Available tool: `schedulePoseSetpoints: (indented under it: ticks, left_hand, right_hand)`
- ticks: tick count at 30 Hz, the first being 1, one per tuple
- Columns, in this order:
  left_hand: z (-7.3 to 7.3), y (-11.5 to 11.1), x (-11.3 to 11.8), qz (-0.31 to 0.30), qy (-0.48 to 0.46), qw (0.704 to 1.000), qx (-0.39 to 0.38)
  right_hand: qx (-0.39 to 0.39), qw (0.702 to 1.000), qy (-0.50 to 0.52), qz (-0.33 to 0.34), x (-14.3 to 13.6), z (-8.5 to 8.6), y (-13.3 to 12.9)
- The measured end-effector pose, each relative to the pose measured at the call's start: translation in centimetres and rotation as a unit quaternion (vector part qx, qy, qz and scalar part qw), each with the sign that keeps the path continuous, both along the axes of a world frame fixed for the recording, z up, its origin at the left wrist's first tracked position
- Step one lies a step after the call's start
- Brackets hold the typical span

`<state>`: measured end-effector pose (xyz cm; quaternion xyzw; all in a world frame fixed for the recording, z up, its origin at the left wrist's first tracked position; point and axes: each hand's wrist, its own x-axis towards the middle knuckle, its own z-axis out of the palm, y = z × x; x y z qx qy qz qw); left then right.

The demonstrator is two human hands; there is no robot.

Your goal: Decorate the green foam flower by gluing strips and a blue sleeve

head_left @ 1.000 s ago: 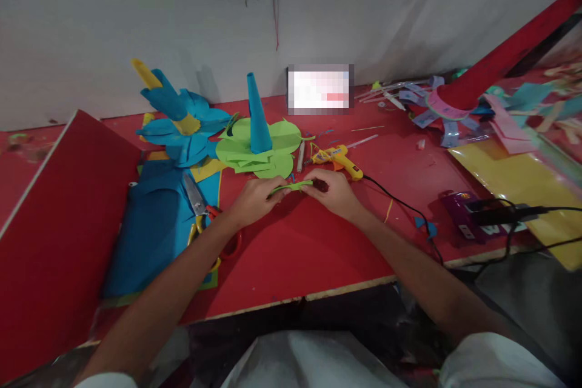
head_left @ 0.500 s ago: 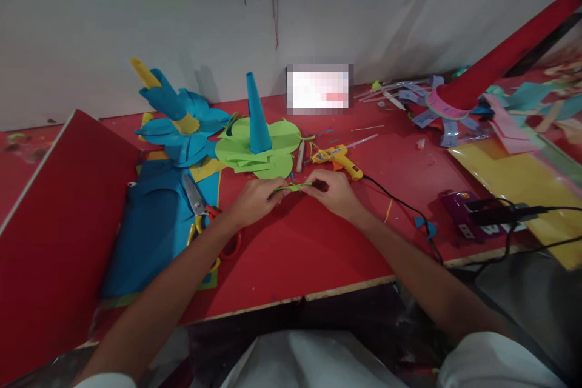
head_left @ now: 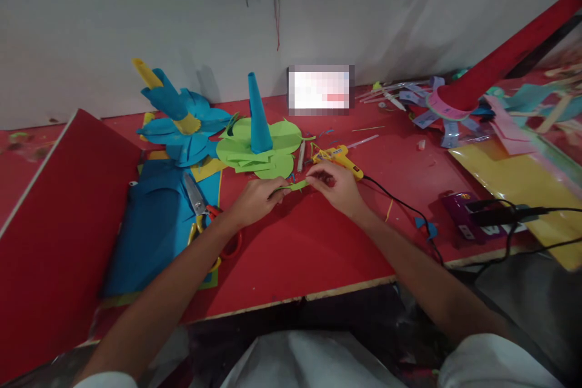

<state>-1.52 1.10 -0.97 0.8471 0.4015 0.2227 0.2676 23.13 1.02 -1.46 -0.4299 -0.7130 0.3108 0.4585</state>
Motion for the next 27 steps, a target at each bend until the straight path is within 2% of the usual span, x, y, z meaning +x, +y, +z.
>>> schedulePoseSetpoints:
  ticks: [7,12,19,24,27]
  left_hand:
    - [0.00,-0.01,-0.07,0.000,0.006,1.000,0.000]
    - [0.27,-0.06,-0.02,-0.004,-0.002,1.000,-0.004]
    - [0.20,0.00,-0.01,0.006,-0.001,1.000,-0.009]
    - [0.25,-0.05,0.00,-0.001,-0.001,1.000,0.007]
    - [0.33,-0.09,0.03,-0.013,0.003,1.000,-0.004]
  right_hand:
    - [0.027,0.997,0.002,-0.073,0.52,0.56,-0.03]
    - [0.038,0.994,-0.037,-0.093,0.53,0.74,-0.30]
    - [0.000,1.000,0.016,0.004,0.35,0.70,-0.26]
    - [-0.010,0.997,-0.024,0.067,-0.08,0.75,-0.46]
    - [0.004,0.997,-0.048,0.067,-0.17,0.35,-0.31]
